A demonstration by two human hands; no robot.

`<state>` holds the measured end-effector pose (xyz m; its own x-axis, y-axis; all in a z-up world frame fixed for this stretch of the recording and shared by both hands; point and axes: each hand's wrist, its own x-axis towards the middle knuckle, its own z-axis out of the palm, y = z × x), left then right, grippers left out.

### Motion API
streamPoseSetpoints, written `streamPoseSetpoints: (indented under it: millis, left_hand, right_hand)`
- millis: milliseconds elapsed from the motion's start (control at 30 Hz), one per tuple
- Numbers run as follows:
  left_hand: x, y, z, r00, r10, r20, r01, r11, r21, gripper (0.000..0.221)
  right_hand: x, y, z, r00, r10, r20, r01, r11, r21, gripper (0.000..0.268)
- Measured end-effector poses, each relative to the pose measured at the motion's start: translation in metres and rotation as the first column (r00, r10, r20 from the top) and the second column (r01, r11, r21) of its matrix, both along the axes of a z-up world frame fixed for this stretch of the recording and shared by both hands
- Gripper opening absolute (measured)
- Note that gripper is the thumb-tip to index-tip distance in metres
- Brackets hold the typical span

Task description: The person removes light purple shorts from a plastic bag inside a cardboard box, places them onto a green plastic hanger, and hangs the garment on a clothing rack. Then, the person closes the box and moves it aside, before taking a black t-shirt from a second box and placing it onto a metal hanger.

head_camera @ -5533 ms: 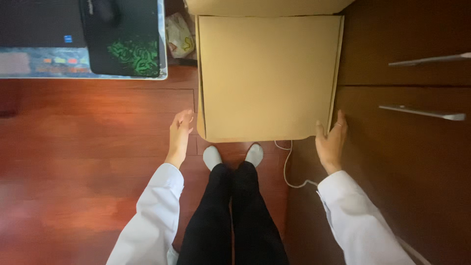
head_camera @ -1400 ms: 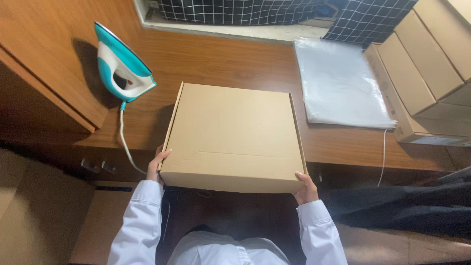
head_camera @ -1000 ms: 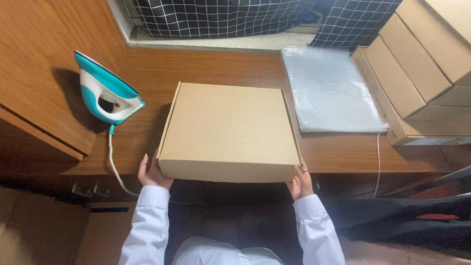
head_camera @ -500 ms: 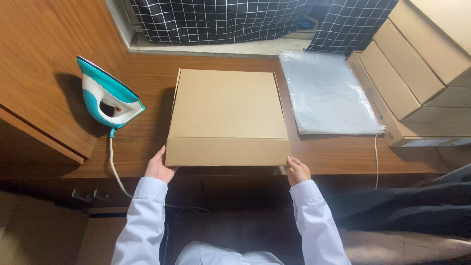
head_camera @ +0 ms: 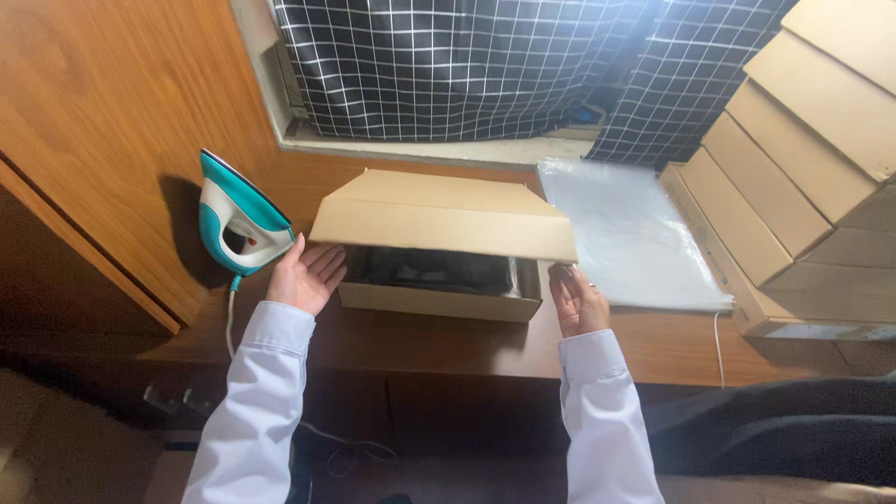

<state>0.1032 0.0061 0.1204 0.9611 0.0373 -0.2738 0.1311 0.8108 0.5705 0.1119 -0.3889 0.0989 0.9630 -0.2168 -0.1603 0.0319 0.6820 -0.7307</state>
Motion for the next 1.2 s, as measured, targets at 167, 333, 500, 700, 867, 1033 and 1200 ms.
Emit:
streamPoseSetpoints:
  millis: [167,333,500,700,867,1033,1200]
  left_hand:
    - [0.035,0.008,0.042,0.991,-0.016,0.130,0.008,0.998,0.063,0.054]
    - [0.086,0.013,0.087,0.974,-0.080,0.214,0.041,0.983,0.181,0.047]
    - [0.165,0.028,0.108,0.976,-0.082,0.202,0.024,0.961,0.275,0.039]
    - [0.243,0.030,0.152,0.950,-0.133,0.282,0.013,0.921,0.390,0.040]
    - [0.293,0.035,0.166,0.942,-0.151,0.300,0.009,0.904,0.427,0.032]
    - [0.348,0.037,0.154,0.941,-0.158,0.299,0.008,0.895,0.446,0.028]
    - [0.349,0.025,0.155,0.942,-0.174,0.286,0.043,0.910,0.413,0.027]
  right_hand:
    - [0.037,0.001,0.048,0.981,-0.036,0.190,0.053,0.995,-0.085,0.032]
    - [0.075,0.009,0.112,0.956,-0.034,0.292,0.079,0.987,-0.143,0.033]
    - [0.125,0.012,0.156,0.943,0.032,0.332,0.031,0.983,-0.183,0.037]
    - [0.191,0.015,0.202,0.944,0.147,0.294,-0.092,0.977,-0.194,0.048]
    - [0.237,0.006,0.206,0.952,0.138,0.272,-0.091,0.980,-0.180,0.050]
    - [0.251,0.003,0.208,0.960,0.139,0.245,-0.102,0.982,-0.159,0.046]
    - [0.259,0.007,0.206,0.961,0.155,0.230,-0.118,0.979,-0.164,0.038]
